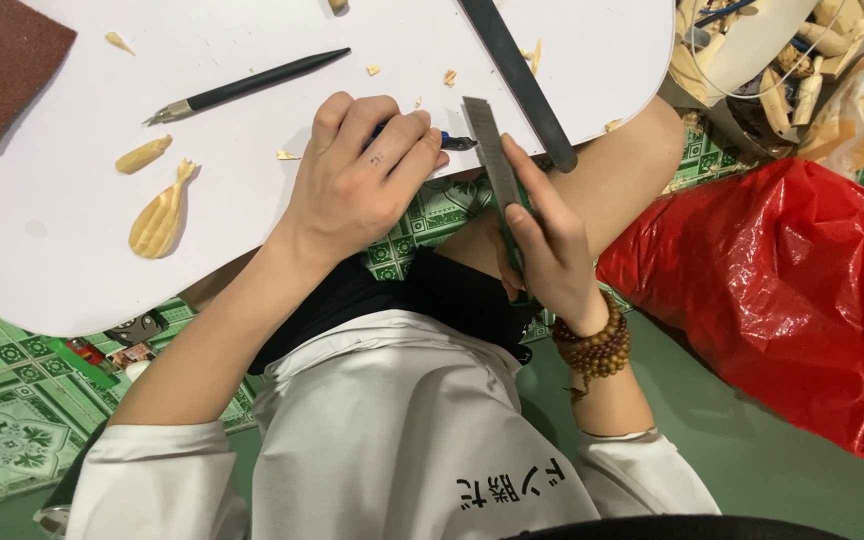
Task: Carving and shaping small wooden fish figurines using pliers, a craft knife, and a file on a low work surface.
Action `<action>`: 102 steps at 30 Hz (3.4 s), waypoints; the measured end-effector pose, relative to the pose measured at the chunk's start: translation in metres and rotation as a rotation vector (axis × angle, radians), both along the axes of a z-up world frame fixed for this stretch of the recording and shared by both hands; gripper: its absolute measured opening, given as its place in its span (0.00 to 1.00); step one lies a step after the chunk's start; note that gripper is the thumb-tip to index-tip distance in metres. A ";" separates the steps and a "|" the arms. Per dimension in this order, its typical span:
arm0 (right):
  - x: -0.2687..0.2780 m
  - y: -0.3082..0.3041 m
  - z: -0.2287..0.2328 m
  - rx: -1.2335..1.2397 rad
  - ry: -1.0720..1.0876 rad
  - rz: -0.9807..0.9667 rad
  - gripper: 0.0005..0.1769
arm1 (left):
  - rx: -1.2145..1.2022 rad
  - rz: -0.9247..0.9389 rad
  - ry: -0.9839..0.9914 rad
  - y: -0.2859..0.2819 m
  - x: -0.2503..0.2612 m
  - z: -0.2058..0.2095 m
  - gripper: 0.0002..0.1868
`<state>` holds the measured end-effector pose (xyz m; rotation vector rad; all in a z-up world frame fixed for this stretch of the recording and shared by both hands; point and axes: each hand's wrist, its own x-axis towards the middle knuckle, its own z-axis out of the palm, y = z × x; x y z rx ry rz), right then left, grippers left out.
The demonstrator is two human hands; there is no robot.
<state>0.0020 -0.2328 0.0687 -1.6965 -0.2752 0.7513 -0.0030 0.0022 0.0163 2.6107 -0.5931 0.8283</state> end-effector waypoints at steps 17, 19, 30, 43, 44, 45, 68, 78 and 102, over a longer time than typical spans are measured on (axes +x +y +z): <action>-0.018 -0.001 -0.030 -0.412 -0.584 0.068 0.28 | -0.199 0.035 -0.072 -0.007 0.005 -0.007 0.15; -0.019 0.004 -0.030 -0.436 -0.601 0.065 0.28 | -0.205 0.029 -0.067 -0.007 0.006 -0.008 0.16; -0.026 0.023 -0.019 -0.650 -0.715 0.072 0.29 | -0.219 0.045 -0.037 -0.005 0.005 -0.008 0.19; -0.011 0.021 0.003 -0.645 -0.511 0.064 0.32 | -0.171 0.065 -0.087 -0.007 0.004 -0.006 0.16; -0.008 0.015 -0.001 -0.592 -0.434 0.076 0.32 | -0.165 0.060 -0.090 -0.006 0.005 -0.005 0.16; -0.005 0.010 -0.005 -0.539 -0.358 0.087 0.32 | -0.160 0.056 -0.094 -0.006 0.006 -0.004 0.16; -0.005 -0.026 -0.030 -0.102 -0.199 -0.053 0.34 | -0.122 0.074 -0.150 -0.016 -0.004 -0.005 0.08; -0.047 -0.005 -0.048 -0.520 -0.751 -0.041 0.26 | -0.108 0.165 0.052 -0.022 -0.021 0.010 0.05; -0.035 0.011 -0.050 -0.570 -0.746 -0.169 0.24 | 0.049 0.146 0.350 -0.019 -0.017 0.020 0.07</action>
